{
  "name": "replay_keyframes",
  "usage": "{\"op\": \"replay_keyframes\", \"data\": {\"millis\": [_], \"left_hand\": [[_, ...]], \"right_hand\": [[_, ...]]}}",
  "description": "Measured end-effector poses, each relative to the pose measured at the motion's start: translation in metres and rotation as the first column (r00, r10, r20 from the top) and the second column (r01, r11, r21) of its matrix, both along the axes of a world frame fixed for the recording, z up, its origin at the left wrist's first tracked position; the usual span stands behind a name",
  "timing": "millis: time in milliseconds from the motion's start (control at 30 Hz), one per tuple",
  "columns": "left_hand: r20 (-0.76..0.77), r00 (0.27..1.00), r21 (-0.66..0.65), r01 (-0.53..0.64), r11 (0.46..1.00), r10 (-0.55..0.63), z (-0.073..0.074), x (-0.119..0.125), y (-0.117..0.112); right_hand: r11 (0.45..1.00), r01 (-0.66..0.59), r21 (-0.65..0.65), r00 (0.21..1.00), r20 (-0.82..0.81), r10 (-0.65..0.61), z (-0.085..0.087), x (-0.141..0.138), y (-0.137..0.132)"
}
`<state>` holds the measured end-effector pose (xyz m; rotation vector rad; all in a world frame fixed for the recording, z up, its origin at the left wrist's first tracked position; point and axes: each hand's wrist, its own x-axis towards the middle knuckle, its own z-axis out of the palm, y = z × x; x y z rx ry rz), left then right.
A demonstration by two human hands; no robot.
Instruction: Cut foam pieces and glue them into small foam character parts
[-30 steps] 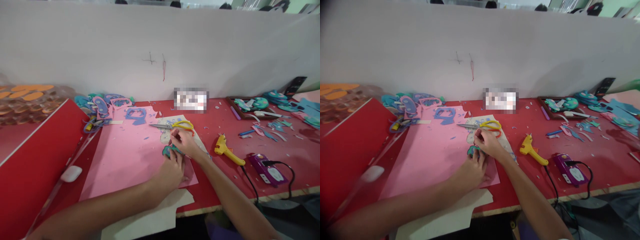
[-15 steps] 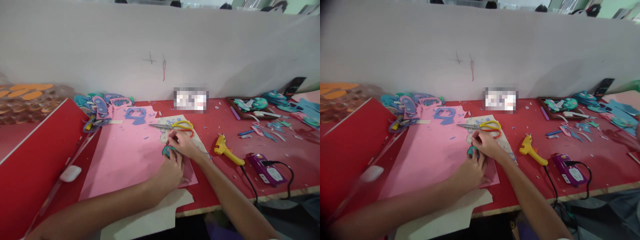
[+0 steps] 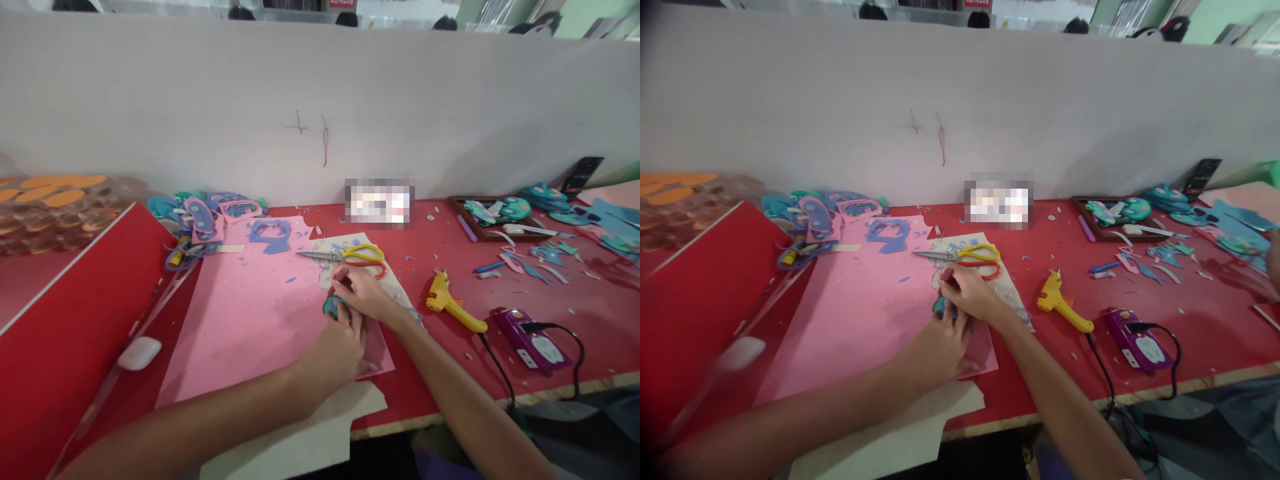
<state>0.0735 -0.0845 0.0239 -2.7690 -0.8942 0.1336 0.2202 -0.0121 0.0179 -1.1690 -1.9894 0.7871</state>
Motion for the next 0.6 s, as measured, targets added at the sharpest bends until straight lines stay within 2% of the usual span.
{"op": "replay_keyframes", "data": {"millis": [167,600], "left_hand": [[-0.012,1.0,-0.043,0.007,0.999,-0.008,-0.0007,-0.002,-0.0002],[0.012,1.0,-0.023,0.002,1.0,-0.002,0.0014,-0.0026,-0.0028]], "right_hand": [[1.0,-0.022,-0.005,1.0,-0.013,0.022,0.0038,-0.0018,-0.0005],[0.998,-0.058,-0.007,0.998,0.001,0.059,0.0042,-0.0039,-0.0005]]}}
